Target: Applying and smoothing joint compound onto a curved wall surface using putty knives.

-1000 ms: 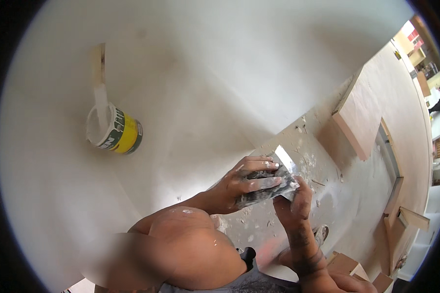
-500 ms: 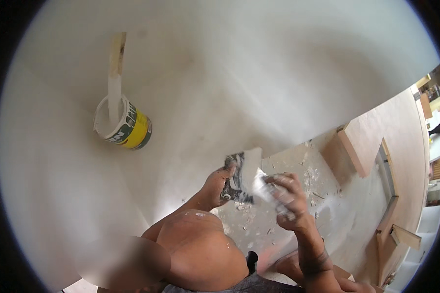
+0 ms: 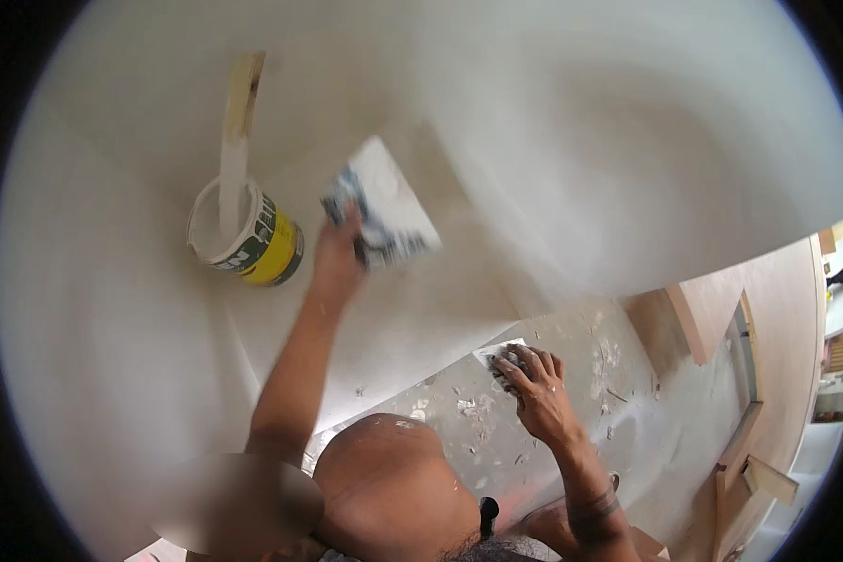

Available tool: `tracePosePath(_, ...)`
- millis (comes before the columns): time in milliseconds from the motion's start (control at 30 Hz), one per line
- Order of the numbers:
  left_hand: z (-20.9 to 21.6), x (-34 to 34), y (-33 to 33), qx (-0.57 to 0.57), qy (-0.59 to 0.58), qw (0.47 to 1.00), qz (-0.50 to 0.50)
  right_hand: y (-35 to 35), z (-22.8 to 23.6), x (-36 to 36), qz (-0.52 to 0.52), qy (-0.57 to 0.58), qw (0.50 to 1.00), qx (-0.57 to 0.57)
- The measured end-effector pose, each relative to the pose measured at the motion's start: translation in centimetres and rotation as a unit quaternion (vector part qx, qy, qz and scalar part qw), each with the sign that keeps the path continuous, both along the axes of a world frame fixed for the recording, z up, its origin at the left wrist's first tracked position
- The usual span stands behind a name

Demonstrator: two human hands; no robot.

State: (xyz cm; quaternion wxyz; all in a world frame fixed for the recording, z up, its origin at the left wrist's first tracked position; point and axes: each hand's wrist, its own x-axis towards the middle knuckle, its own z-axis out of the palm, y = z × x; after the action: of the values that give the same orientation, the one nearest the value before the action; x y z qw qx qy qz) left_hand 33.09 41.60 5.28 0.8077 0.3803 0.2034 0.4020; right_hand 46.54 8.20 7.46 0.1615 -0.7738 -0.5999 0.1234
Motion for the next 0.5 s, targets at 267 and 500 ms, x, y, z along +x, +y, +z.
tracePosePath(267, 5.2, 9.7, 21.5, 0.233, 0.216, 0.938, 0.141, -0.8, -1.3, 0.3, -0.061, 0.042, 0.997, -0.005)
tracePosePath(500, 6.3, 15.3, 26.5, 0.372, 0.197, 0.877, 0.232, -1.1, -1.8, 1.1, -0.046, 0.072, 0.996, -0.033)
